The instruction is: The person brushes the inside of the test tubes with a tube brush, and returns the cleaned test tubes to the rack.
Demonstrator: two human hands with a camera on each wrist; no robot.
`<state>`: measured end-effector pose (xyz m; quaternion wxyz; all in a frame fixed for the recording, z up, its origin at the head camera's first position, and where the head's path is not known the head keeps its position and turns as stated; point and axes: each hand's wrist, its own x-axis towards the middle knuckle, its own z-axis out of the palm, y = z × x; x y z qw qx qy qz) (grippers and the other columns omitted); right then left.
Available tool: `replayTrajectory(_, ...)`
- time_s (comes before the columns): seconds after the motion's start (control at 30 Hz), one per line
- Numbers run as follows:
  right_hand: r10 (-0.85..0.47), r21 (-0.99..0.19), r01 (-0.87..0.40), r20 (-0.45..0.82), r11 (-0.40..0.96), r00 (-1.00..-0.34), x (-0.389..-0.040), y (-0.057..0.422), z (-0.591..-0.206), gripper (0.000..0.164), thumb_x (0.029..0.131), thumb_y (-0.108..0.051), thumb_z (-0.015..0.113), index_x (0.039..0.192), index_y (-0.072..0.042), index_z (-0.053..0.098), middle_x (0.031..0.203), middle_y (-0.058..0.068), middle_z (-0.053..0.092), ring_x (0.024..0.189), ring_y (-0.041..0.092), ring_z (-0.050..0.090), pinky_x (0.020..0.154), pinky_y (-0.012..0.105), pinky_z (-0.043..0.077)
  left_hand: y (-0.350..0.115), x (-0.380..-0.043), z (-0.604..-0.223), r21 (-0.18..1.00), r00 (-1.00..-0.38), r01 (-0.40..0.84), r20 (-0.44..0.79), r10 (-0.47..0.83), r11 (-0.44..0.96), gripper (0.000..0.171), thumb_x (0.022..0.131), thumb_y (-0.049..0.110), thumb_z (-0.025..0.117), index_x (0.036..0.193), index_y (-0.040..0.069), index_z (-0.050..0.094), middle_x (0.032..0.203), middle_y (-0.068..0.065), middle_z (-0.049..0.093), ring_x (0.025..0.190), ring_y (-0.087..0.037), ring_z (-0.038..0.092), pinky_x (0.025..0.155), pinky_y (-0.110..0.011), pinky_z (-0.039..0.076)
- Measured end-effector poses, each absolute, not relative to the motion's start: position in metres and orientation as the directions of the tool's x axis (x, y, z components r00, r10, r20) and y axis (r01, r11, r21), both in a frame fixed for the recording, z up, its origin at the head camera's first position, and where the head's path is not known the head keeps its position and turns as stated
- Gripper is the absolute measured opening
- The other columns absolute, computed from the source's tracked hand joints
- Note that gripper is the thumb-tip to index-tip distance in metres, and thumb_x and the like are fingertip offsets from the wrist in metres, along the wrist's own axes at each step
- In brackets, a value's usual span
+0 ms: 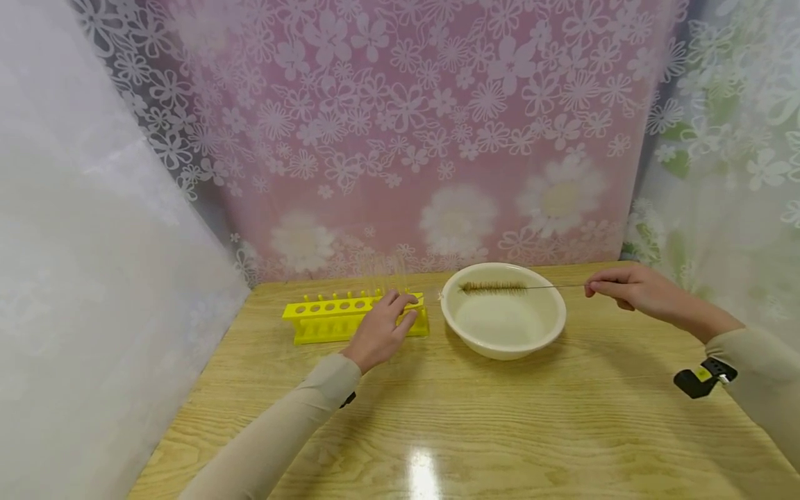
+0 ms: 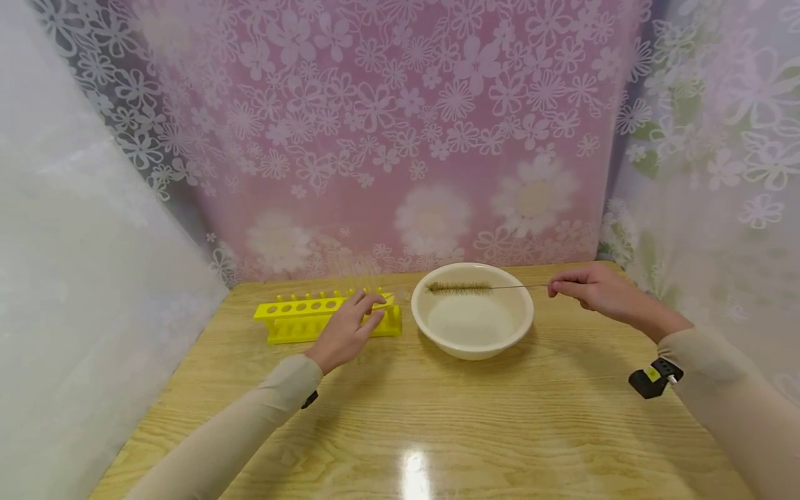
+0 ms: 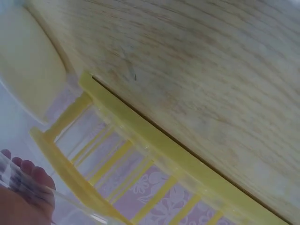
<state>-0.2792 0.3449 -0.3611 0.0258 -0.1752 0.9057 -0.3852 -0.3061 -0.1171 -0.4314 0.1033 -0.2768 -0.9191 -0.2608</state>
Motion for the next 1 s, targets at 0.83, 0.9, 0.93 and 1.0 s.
replayTrajectory(0.83, -0.412, -0.749, -0.333, 0.089, 0.572, -0.907, -0.281, 0.339, -0.358, 0.025, 0.107, -0.015, 0.050, 0.104, -0.003, 0.071, 0.061, 0.007, 0.042, 0.044, 0.014, 0.034, 0.046, 0.034, 0.038, -0.099, -0.309, -0.434, 0.404, -0.826, 0.559, 0.349, 0.443, 0.724, 0.031, 0.105, 0.049, 0.049, 0.100, 0.024, 0.067, 0.097, 0.009, 0.060, 0.084, -0.010, 0.056, 0.072, -0.028, 0.049)
replayTrajectory(0.9, -0.420, -0.751, -0.336, 0.086, 0.569, -0.903, -0.281, 0.339, -0.358, 0.024, 0.107, -0.015, 0.051, 0.103, -0.004, 0.072, 0.061, 0.007, 0.043, 0.044, 0.013, 0.033, 0.045, 0.034, 0.038, -0.098, -0.309, -0.433, 0.395, -0.815, 0.573, 0.365, 0.449, 0.719, 0.030, 0.105, 0.049, 0.050, 0.099, 0.024, 0.066, 0.096, 0.009, 0.063, 0.085, -0.010, 0.057, 0.072, -0.029, 0.050)
replayTrajectory(0.93, -0.423, -0.752, -0.336, 0.083, 0.568, -0.902, -0.281, 0.339, -0.359, 0.024, 0.107, -0.015, 0.051, 0.103, -0.004, 0.072, 0.063, 0.006, 0.045, 0.043, 0.013, 0.033, 0.045, 0.034, 0.038, -0.097, -0.308, -0.433, 0.392, -0.812, 0.577, 0.370, 0.451, 0.716, 0.030, 0.105, 0.049, 0.050, 0.099, 0.025, 0.066, 0.096, 0.009, 0.064, 0.085, -0.010, 0.057, 0.072, -0.028, 0.050)
replayTrajectory(1.0, -0.425, -0.751, -0.332, 0.076, 0.571, -0.902, -0.281, 0.339, -0.360, 0.023, 0.106, -0.015, 0.052, 0.102, -0.005, 0.072, 0.066, 0.005, 0.047, 0.043, 0.011, 0.031, 0.044, 0.033, 0.038, -0.096, -0.307, -0.432, 0.390, -0.804, 0.587, 0.381, 0.456, 0.709, 0.030, 0.105, 0.048, 0.050, 0.099, 0.024, 0.066, 0.093, 0.009, 0.064, 0.083, -0.010, 0.056, 0.071, -0.029, 0.049)
